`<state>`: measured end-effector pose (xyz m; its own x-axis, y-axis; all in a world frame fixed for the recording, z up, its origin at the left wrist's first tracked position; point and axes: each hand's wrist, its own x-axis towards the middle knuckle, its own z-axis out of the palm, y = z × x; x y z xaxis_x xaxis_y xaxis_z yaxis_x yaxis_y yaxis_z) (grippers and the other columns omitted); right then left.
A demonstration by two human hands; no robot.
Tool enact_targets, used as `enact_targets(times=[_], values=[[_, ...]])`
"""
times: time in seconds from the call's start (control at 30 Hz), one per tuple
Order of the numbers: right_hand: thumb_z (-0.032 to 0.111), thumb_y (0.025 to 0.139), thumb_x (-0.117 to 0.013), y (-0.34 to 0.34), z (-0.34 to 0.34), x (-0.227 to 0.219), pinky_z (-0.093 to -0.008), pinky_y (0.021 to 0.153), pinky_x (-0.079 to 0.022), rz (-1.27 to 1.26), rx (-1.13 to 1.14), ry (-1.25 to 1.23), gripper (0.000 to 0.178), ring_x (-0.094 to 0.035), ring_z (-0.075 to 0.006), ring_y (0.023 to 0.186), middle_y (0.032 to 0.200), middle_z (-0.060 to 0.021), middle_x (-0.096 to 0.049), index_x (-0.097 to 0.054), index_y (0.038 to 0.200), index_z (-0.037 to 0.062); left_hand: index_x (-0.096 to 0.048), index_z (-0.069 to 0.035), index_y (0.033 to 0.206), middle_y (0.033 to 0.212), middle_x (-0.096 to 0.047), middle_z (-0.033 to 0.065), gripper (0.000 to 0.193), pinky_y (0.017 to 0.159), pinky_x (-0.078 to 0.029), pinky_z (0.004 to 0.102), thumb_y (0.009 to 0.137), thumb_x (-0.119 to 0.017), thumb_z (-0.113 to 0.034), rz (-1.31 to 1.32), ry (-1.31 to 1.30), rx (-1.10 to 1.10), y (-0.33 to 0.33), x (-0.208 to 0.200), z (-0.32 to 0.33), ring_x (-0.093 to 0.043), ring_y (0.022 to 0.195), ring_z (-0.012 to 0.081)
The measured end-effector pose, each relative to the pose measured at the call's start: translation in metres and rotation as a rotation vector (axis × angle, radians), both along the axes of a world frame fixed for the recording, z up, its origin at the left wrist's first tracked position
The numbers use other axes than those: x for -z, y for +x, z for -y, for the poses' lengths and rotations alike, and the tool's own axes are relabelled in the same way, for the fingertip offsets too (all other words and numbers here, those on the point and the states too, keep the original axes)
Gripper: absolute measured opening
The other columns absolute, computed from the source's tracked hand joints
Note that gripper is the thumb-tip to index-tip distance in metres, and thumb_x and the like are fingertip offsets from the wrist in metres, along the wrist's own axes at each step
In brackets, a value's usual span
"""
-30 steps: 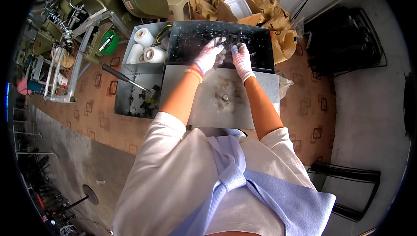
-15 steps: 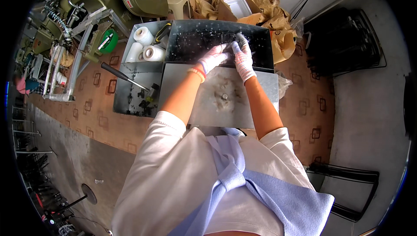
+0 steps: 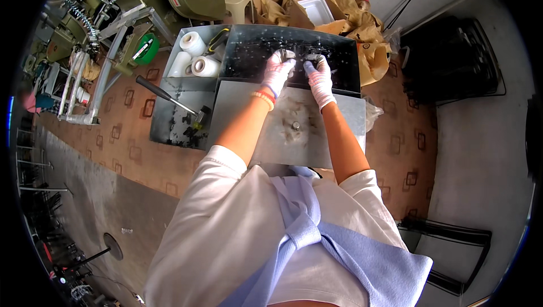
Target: The person sorts small black fasteners from a metal bin using gloved hands. They pick up individual items, inspect them, and place them into a separate pile on the bin's lid. The process involves repetitive picking and placing of small hardware components.
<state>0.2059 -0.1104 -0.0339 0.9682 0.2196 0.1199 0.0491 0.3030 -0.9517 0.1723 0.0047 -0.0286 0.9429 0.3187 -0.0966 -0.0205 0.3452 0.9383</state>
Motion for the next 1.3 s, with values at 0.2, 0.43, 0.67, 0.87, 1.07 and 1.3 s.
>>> enact_targets(times=[0.2,0.43,0.67,0.87,1.07,1.3], values=[[-0.001,0.075,-0.055,0.011,-0.002,0.012,-0.0192,0.042,-0.031,-0.089,0.077,-0.224,0.011,-0.036,-0.0042,0.045,0.060,0.0047,-0.049,-0.056,0.082,0.0074,-0.053,-0.009,0.094,0.075,-0.056,0.0000,0.020,0.043,-0.040,0.0193,0.076,-0.057,-0.004,0.018,-0.091,-0.059,0.000,-0.005,0.002,-0.049,0.054,0.0066],[0.003,0.078,-0.052,-0.004,-0.005,0.001,-0.0183,0.048,-0.036,-0.040,-0.139,-0.267,0.016,-0.043,-0.0038,0.054,0.067,0.0025,-0.055,-0.058,0.093,0.0044,-0.046,-0.010,0.109,0.084,-0.055,0.0005,0.031,0.043,-0.039,0.0191,0.079,-0.051,-0.004,-0.006,-0.002,-0.116,-0.002,-0.006,0.003,-0.047,0.055,0.0051],[0.000,0.079,-0.049,0.001,0.005,-0.008,-0.0215,0.049,-0.044,-0.281,-0.262,0.007,0.015,-0.051,-0.0086,0.054,0.073,0.0003,-0.058,-0.057,0.092,0.0039,-0.042,-0.009,0.116,0.084,-0.054,-0.0008,0.039,0.047,-0.039,0.0179,0.078,-0.048,0.000,0.003,-0.042,0.004,-0.002,-0.006,0.000,-0.046,0.057,0.0044],[-0.001,0.079,-0.048,0.000,0.006,-0.015,-0.0259,0.056,-0.049,-0.322,-0.360,0.013,0.012,-0.057,-0.0146,0.060,0.076,-0.0053,-0.060,-0.057,0.087,0.0012,-0.041,-0.008,0.119,0.082,-0.053,-0.0006,0.042,0.048,-0.039,0.0185,0.078,-0.046,0.001,0.142,-0.112,0.066,-0.004,-0.003,-0.001,-0.046,0.058,0.0059],[0.008,0.081,-0.047,0.005,0.005,-0.011,-0.0227,0.047,-0.045,-0.369,-0.372,0.066,0.015,-0.056,-0.0145,0.051,0.067,-0.0089,-0.061,-0.058,0.088,0.0023,-0.040,-0.008,0.120,0.087,-0.054,0.0037,0.043,0.048,-0.041,0.0193,0.078,-0.046,0.000,0.075,-0.148,0.056,-0.003,-0.003,-0.003,-0.049,0.059,0.0077],[0.013,0.083,-0.045,0.013,0.010,-0.005,-0.0239,0.046,-0.045,-0.394,-0.370,0.035,0.014,-0.056,-0.0176,0.051,0.067,-0.0101,-0.060,-0.055,0.089,0.0043,-0.037,-0.006,0.121,0.095,-0.054,0.0097,0.049,0.053,-0.044,0.0223,0.073,-0.041,0.003,0.063,-0.256,0.021,-0.002,-0.008,-0.006,-0.053,0.064,0.0122]])
